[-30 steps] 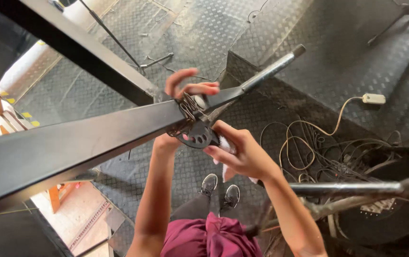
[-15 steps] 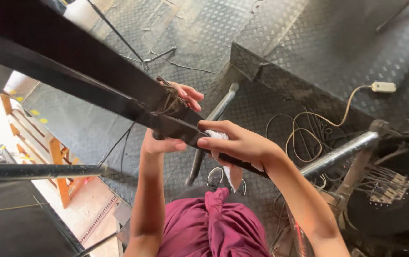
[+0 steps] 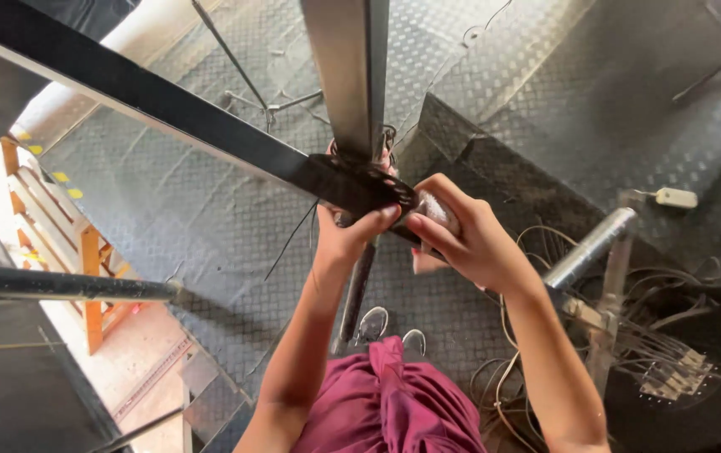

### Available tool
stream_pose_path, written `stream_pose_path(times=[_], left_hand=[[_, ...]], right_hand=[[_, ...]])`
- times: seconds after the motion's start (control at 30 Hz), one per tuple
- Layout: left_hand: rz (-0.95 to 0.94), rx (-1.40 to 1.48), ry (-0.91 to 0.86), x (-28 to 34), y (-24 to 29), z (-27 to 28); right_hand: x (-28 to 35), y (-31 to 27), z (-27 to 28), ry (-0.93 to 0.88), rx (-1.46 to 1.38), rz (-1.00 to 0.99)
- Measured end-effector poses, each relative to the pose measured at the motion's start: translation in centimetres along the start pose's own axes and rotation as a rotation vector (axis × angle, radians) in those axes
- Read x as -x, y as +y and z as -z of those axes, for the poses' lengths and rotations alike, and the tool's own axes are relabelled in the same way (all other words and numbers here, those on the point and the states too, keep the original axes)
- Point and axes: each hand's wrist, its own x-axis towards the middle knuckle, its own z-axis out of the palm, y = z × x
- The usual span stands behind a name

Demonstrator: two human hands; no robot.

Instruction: Cleaning and wiping down audio equipment including microphone stands and speakers.

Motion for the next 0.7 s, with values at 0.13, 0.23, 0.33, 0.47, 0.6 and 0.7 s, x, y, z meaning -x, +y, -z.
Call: stream_pose_path(times=[0.13, 0.23, 0.33, 0.47, 0.6, 0.7], left_hand=[[-0.039, 0.205, -0.100, -1.6, -5.6, 2.7], [-0.052, -0.039, 0.046, -1.9, -4.5, 1.2], [-0.297, 0.084, 0.004, -2.5, -7.7, 1.6], [-0.390, 0.258, -0.114, -2.4, -5.6, -0.2], [-0.382, 0.081, -0.092, -1.2, -5.7, -0.3], [-0.334, 0.043, -0.059, 0.0, -4.0, -1.7]], right_hand=[[-0.4, -3.3, -0.4, 0.309, 0.099, 0.100], [-0.3, -4.6, -1.0, 0.557, -0.076, 0.219], [-0.3, -3.3, -3.0, 0.570, -0.190, 0.255], [-1.0, -1.8, -5.0, 0.610, 0.303, 0.596], [-1.4, -1.6, -5.6, 0.844, 0.444, 0.944], [-1.4, -2.5, -6.1, 0.915, 0.434, 0.994]])
